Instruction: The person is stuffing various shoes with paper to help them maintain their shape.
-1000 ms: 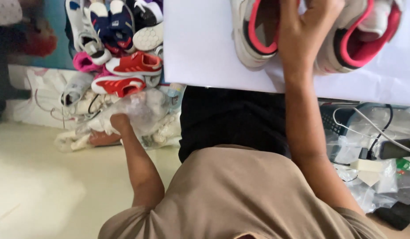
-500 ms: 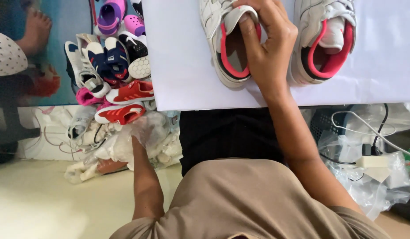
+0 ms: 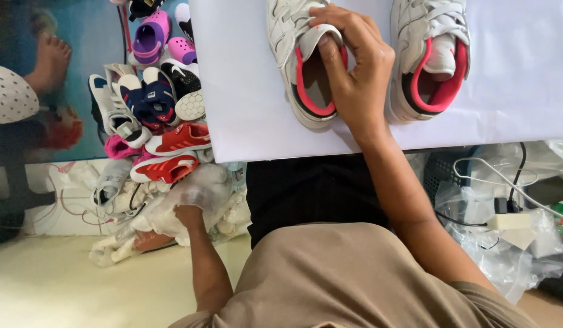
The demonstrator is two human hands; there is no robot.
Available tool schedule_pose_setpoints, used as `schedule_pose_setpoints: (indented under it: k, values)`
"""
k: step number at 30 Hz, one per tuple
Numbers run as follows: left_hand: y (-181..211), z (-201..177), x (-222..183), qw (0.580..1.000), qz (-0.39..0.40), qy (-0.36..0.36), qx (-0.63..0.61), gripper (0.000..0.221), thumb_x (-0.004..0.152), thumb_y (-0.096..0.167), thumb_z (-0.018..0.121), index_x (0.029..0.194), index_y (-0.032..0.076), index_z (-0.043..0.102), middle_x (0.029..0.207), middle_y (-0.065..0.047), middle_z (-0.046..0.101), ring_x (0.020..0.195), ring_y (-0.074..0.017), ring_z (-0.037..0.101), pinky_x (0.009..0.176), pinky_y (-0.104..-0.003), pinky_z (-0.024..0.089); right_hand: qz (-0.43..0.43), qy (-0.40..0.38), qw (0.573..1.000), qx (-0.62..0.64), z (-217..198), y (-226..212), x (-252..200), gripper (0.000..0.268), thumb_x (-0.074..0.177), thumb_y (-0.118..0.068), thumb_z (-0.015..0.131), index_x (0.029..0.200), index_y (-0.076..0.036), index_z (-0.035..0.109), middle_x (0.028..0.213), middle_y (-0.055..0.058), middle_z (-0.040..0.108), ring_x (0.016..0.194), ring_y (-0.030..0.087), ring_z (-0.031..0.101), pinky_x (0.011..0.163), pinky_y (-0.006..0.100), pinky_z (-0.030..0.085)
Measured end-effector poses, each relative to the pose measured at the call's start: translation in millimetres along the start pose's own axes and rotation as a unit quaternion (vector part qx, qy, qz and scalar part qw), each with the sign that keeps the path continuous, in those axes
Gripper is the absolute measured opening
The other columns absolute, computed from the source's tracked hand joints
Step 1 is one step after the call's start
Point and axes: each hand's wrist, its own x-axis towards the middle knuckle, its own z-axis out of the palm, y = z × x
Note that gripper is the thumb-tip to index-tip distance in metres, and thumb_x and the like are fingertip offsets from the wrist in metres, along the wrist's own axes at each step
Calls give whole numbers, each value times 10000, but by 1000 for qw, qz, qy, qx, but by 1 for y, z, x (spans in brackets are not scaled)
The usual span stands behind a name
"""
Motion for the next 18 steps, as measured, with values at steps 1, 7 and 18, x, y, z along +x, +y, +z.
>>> schedule_pose_setpoints:
  k: [1,7,18]
  values:
    - [-7,4,5,962,-9,-30,272,492,1033,277,616,1307,-112,740,1411,-327,650,1213,-378,579,1078,-439,425,-1,2,1000,-6,0,0,-1,207,1061,162,708,1251,94,754,1348,181,782,1168,309,699,1055,404,567]
    - [46,-3,43,952,170,25,253,302,958,278,667,1140,59,769,1021,-129,779,865,-290,735,798,-376,588,-9,5,1000,-7,0,2,-1,187,1075,145,729,1249,87,760,1348,169,787,1132,295,690,1022,392,563]
    - [77,13,41,945,196,-71,252,478,1030,402,621,1389,88,661,1389,-226,686,1257,-429,658,1106,-623,518,-3,5,1000,12,1,0,0,225,1028,152,678,1234,94,749,1349,198,788,1193,311,690,1075,401,567]
